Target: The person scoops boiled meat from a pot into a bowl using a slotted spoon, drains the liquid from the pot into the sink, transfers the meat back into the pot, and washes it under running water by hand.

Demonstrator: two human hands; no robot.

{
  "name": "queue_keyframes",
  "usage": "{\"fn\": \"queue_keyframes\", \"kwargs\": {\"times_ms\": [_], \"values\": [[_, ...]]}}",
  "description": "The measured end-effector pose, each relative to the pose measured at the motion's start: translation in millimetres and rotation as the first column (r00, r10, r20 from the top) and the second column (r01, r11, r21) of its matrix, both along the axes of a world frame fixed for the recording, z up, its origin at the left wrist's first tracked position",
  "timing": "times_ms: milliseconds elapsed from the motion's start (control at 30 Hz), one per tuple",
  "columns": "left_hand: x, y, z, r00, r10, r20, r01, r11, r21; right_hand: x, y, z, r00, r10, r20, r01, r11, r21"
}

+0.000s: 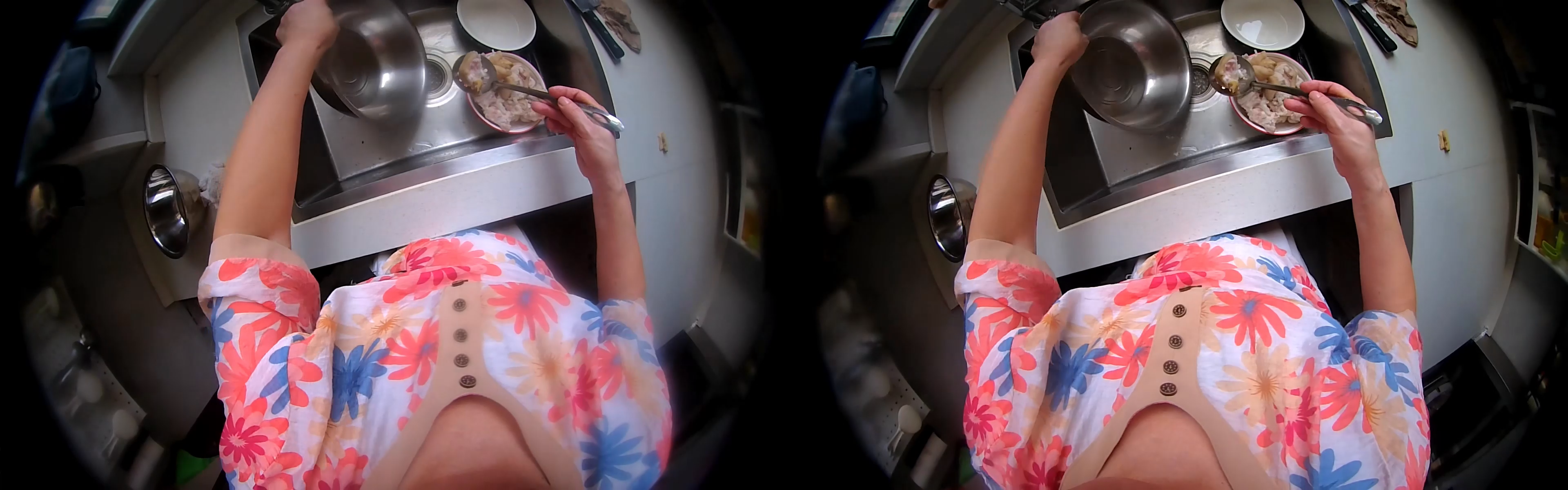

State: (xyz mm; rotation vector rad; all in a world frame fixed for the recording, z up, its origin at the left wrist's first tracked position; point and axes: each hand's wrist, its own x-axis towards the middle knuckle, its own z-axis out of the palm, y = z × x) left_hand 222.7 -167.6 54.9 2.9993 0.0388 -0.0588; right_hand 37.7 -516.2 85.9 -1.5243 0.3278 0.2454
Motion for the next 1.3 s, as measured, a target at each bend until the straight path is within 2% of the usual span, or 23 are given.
{"fn": "queue_keyframes", "kwargs": {"times_ms": [67, 167, 200, 267, 333, 433, 533, 567, 667, 700, 733, 800, 867, 900, 1000, 1067, 1133, 1233, 1300], "values": [[-15, 25, -31, 0.997, 0.073, 0.007, -0.072, 0.995, -0.073, 7, 5, -6, 1.0, 0.015, 0.021, -0.014, 1.0, -0.026], [-53, 43, -63, 0.975, 0.219, -0.034, -0.221, 0.953, -0.208, 23, 28, -22, 0.985, 0.094, 0.146, -0.077, 0.99, -0.119], [-64, 47, -78, 0.961, 0.272, -0.057, -0.278, 0.929, -0.244, 28, 43, -27, 0.962, 0.119, 0.246, -0.098, 0.991, -0.093], [-84, 48, -103, 0.938, 0.335, -0.084, -0.345, 0.897, -0.276, 35, 71, -53, 0.885, 0.245, 0.395, -0.155, 0.957, -0.247], [-99, 42, -114, 0.914, 0.378, -0.144, -0.405, 0.867, -0.292, 42, 92, -67, 0.749, 0.555, 0.362, -0.236, 0.734, -0.636], [-106, 40, -122, 0.882, 0.428, -0.199, -0.47, 0.832, -0.296, 52, 117, -80, 0.535, 0.751, 0.386, -0.288, 0.592, -0.753], [-108, 43, -125, 0.878, 0.43, -0.209, -0.476, 0.825, -0.304, 61, 120, -80, 0.536, 0.72, 0.441, -0.143, 0.592, -0.793], [-108, 44, -125, 0.878, 0.432, -0.206, -0.477, 0.823, -0.308, 63, 116, -75, 0.582, 0.721, 0.376, -0.194, 0.572, -0.797], [-109, 47, -128, 0.878, 0.43, -0.21, -0.476, 0.832, -0.287, 60, 97, -76, 0.626, 0.626, 0.465, -0.121, 0.667, -0.735], [-108, 48, -128, 0.879, 0.426, -0.216, -0.473, 0.837, -0.275, 57, 89, -68, 0.681, 0.585, 0.441, -0.141, 0.695, -0.705], [-110, 47, -123, 0.897, 0.397, -0.193, -0.439, 0.853, -0.284, 55, 78, -64, 0.727, 0.5, 0.471, -0.145, 0.782, -0.606], [-114, 45, -109, 0.933, 0.326, -0.152, -0.358, 0.884, -0.301, 50, 54, -57, 0.816, 0.309, 0.489, -0.117, 0.916, -0.383], [-112, 36, -93, 0.965, 0.238, -0.113, -0.25, 0.962, -0.111, 36, 32, -24, 0.911, 0.123, 0.394, -0.033, 0.973, -0.229], [-113, 32, -96, 0.991, 0.126, 0.055, -0.119, 0.986, -0.12, 30, 16, -16, 0.917, 0.078, 0.39, 0.024, 0.968, -0.249], [-105, -10, -94, 0.99, -0.123, -0.071, 0.079, 0.891, -0.447, 7, -18, 0, 0.925, -0.151, 0.349, 0.244, 0.939, -0.241], [-110, -54, -86, 0.843, -0.347, -0.41, -0.035, 0.726, -0.687, -7, -31, 1, 0.916, -0.218, 0.337, 0.311, 0.916, -0.253], [-111, -93, -90, 0.647, -0.488, -0.586, -0.114, 0.698, -0.707, -21, -37, 4, 0.906, -0.271, 0.325, 0.36, 0.897, -0.258], [-103, -128, -116, 0.494, -0.49, -0.718, -0.413, 0.595, -0.69, -35, -39, 5, 0.894, -0.319, 0.315, 0.405, 0.877, -0.259], [-97, -143, -132, 0.502, -0.42, -0.756, -0.558, 0.51, -0.654, -42, -38, 9, 0.881, -0.354, 0.312, 0.435, 0.866, -0.247]]}}
